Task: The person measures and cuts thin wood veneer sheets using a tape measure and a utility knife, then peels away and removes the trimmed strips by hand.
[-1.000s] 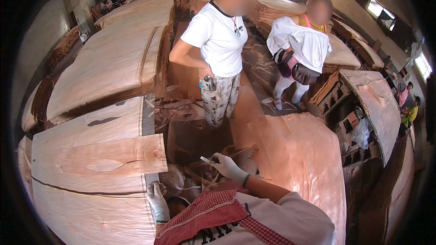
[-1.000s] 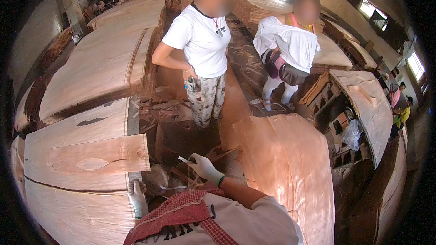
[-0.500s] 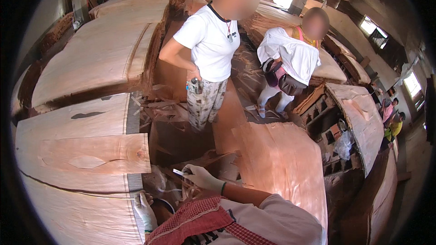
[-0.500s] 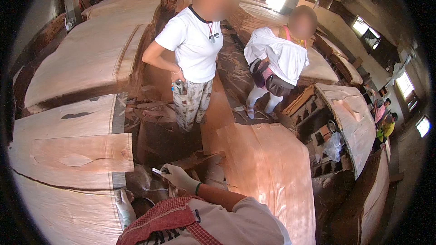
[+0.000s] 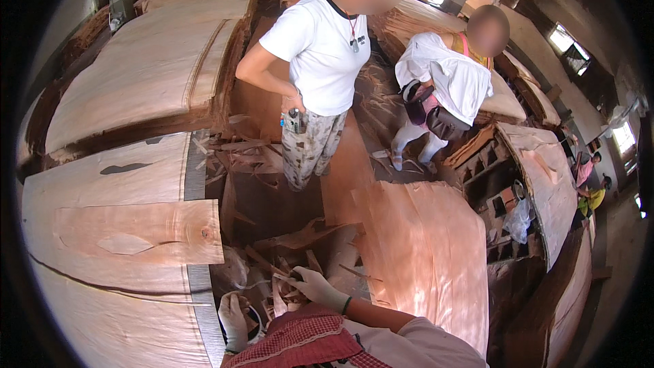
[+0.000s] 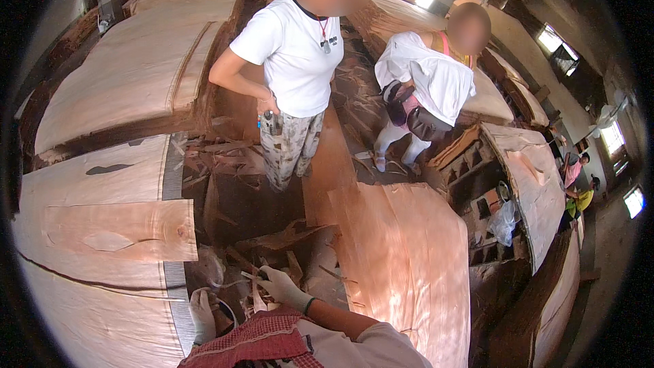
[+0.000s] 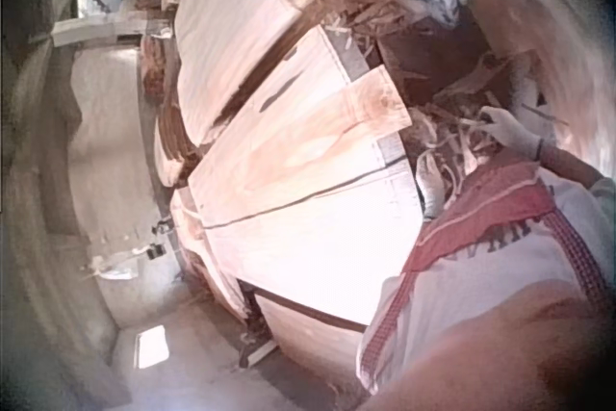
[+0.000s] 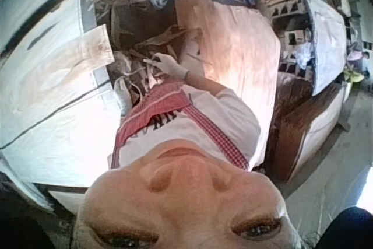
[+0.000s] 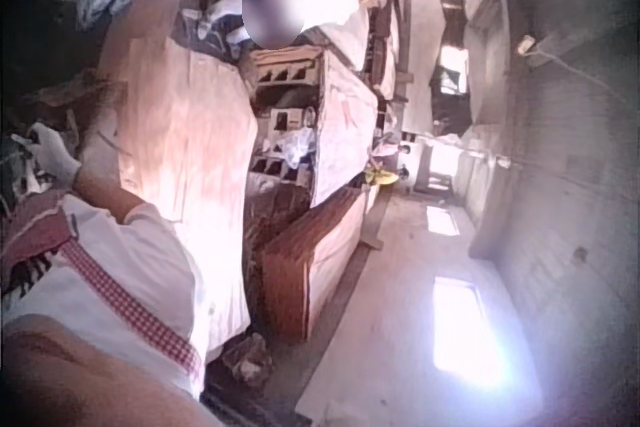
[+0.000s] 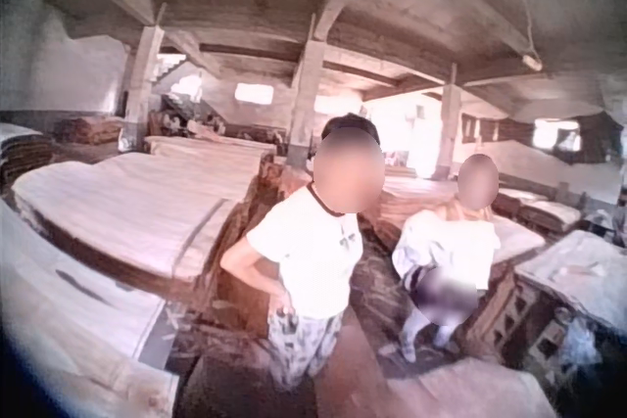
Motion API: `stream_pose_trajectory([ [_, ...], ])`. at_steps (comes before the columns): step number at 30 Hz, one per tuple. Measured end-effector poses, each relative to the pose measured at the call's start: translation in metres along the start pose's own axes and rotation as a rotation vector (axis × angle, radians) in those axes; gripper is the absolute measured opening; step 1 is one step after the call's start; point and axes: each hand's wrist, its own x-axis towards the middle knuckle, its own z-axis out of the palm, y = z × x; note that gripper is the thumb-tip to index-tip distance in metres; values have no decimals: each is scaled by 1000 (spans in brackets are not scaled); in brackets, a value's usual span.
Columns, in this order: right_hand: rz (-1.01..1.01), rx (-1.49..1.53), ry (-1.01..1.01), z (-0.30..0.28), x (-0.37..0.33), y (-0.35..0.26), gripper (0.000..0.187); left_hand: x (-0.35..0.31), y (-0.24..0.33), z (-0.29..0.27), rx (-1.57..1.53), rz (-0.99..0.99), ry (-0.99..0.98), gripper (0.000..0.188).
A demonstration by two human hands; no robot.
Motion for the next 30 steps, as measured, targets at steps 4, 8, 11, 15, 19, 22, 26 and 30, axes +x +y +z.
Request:
stream_pose_trajectory([
  [4,-45,-23,52,-1,2,6,23,7,2,4,-39,-50,-32,23],
  [8,-45,-28,61,-8,6,3,24,8,16,8,37,106,-37,24],
  [11,-29,1,29,-11,7,-11,24,16,-1,0,-49,74,-54,24],
  [15,-115,-46,33,-7,9,-14,23,14,-1,-1,-61,61,-29,24],
  [19,-19,46,-39,-3,4,-30,21,6,-6,-8,-82,86,-23,25],
  [22,-102,76,-47,5,6,-38,20,1,-15,-17,-126,96,-12,26],
  [26,-156,57,-90,6,3,-50,17,-4,-28,-25,-131,150,11,29],
  [30,-97,2,-122,6,-3,-61,19,-13,-16,-21,-50,244,46,30],
])
